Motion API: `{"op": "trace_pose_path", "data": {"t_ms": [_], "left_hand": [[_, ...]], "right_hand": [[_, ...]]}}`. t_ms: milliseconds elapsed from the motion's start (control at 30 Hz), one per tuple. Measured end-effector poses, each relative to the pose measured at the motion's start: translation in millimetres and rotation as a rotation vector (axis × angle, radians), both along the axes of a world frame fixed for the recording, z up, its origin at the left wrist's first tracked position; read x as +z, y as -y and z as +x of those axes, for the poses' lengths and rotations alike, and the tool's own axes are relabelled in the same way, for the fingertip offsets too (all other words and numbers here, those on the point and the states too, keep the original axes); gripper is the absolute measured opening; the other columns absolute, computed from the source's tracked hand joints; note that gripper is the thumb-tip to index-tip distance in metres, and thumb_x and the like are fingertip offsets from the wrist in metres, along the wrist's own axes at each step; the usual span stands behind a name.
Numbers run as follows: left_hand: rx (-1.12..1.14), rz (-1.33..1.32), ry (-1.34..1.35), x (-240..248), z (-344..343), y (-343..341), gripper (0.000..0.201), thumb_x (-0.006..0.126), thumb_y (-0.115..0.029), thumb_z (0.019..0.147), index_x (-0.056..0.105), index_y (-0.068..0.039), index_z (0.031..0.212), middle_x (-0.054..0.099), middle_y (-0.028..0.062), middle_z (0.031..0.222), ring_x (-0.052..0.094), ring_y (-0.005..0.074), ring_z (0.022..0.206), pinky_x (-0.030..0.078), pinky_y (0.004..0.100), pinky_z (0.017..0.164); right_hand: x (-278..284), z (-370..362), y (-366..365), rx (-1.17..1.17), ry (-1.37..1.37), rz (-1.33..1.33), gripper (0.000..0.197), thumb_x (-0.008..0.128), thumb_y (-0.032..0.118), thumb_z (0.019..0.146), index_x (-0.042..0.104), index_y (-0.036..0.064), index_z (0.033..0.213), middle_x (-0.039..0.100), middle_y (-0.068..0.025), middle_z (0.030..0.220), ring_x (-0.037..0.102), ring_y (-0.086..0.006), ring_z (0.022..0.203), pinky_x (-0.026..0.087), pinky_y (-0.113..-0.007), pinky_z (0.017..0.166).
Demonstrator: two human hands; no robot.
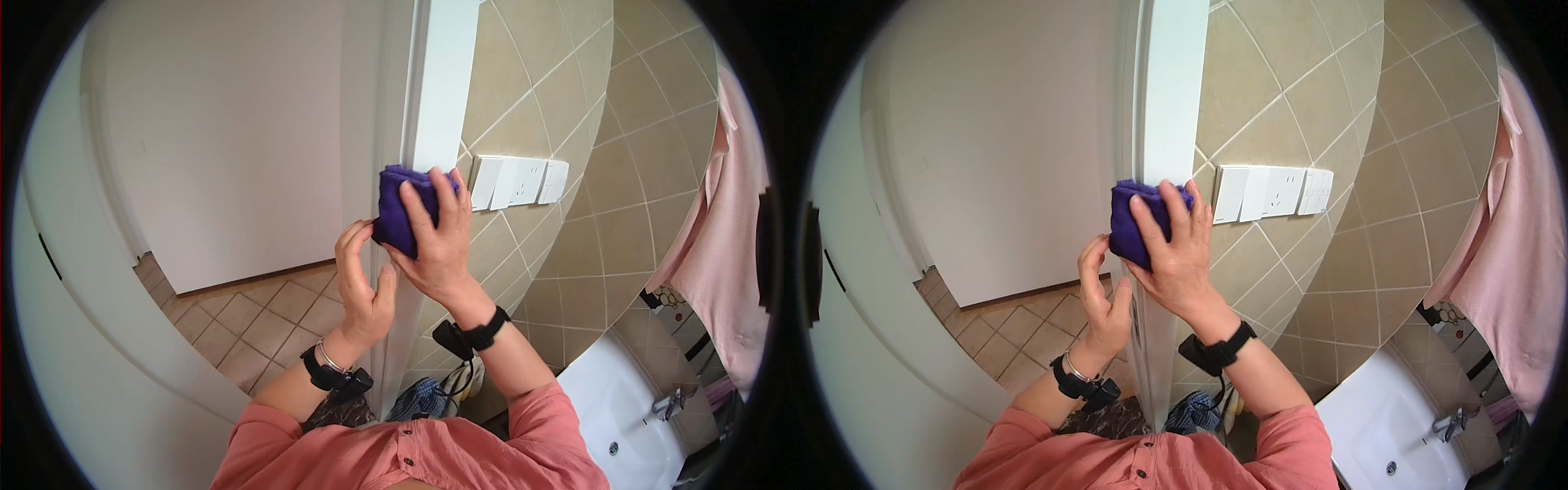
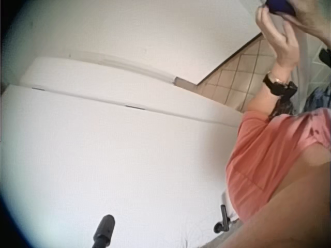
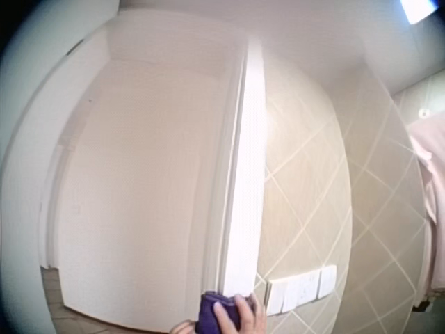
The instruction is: The person wipes a glass shower door, a white door, and a tiled wall using a purple cloth. The person moves around the bathroom to reach different areas, wiping the surfaces in a systematic manner.
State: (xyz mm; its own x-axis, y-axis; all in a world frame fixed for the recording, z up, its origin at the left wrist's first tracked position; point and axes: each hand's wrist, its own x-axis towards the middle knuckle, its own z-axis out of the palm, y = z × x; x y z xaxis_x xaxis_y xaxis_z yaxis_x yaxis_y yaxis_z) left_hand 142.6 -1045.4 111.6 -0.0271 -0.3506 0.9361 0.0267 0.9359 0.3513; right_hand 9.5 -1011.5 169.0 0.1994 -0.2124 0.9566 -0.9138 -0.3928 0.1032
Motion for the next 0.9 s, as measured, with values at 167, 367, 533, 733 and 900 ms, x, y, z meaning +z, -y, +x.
{"op": "trace_pose_path", "data": {"t_ms": [167,367,533,733,900], "left_hand": [[0.163,-0.067,0.055,-0.1,-0.9,0.5,0.058,0.054,0.000,0.078,0.040,0.005,0.133,0.043,0.0223,0.136,0.037,0.0408,0.130,0.030,0.0490,0.110],[0.142,-0.139,0.096,16.6,-19.9,2.0,0.064,0.056,0.000,0.075,0.037,0.004,0.136,0.037,0.0224,0.141,0.030,0.0431,0.136,0.025,0.0513,0.113],[0.255,-0.188,0.125,32.4,-32.0,12.8,0.082,0.067,-0.010,0.072,0.029,0.003,0.143,0.025,0.0234,0.149,0.020,0.0449,0.141,0.020,0.0557,0.113],[0.391,-0.161,0.149,23.3,-43.6,15.9,0.108,0.083,-0.022,0.064,0.019,0.001,0.148,0.018,0.0251,0.153,0.013,0.0452,0.145,0.008,0.0634,0.111],[0.459,-0.200,0.182,18.4,-54.3,20.7,0.108,0.084,-0.019,0.064,0.019,0.001,0.148,0.019,0.0239,0.153,0.015,0.0452,0.145,0.006,0.0629,0.112]], "right_hand": [[55.6,8.2,15.3,-0.128,-0.117,-0.125,0.073,0.080,0.012,0.062,0.056,0.0180,0.131,0.037,-0.0183,0.146,0.030,-0.0527,0.132,0.028,-0.067,0.100],[198.2,6.3,41.8,-0.051,-0.087,-0.578,0.060,0.075,0.013,0.069,0.053,0.0122,0.125,0.037,-0.0278,0.135,0.033,-0.0520,0.124,0.032,-0.056,0.102],[193.9,-0.2,44.7,0.076,-0.168,-0.523,0.056,0.076,0.012,0.067,0.055,0.0070,0.119,0.040,-0.0259,0.128,0.040,-0.0479,0.115,0.036,-0.053,0.099],[92.2,-10.9,16.8,0.068,-0.285,-0.188,0.071,0.080,0.026,0.061,0.059,0.0143,0.127,0.042,-0.0185,0.135,0.034,-0.0470,0.129,0.032,-0.059,0.102],[159.7,-28.6,16.4,-0.099,-0.401,-0.340,0.066,0.083,0.028,0.060,0.064,0.0232,0.123,0.043,-0.0150,0.135,0.037,-0.0423,0.127,0.033,-0.054,0.103]]}}
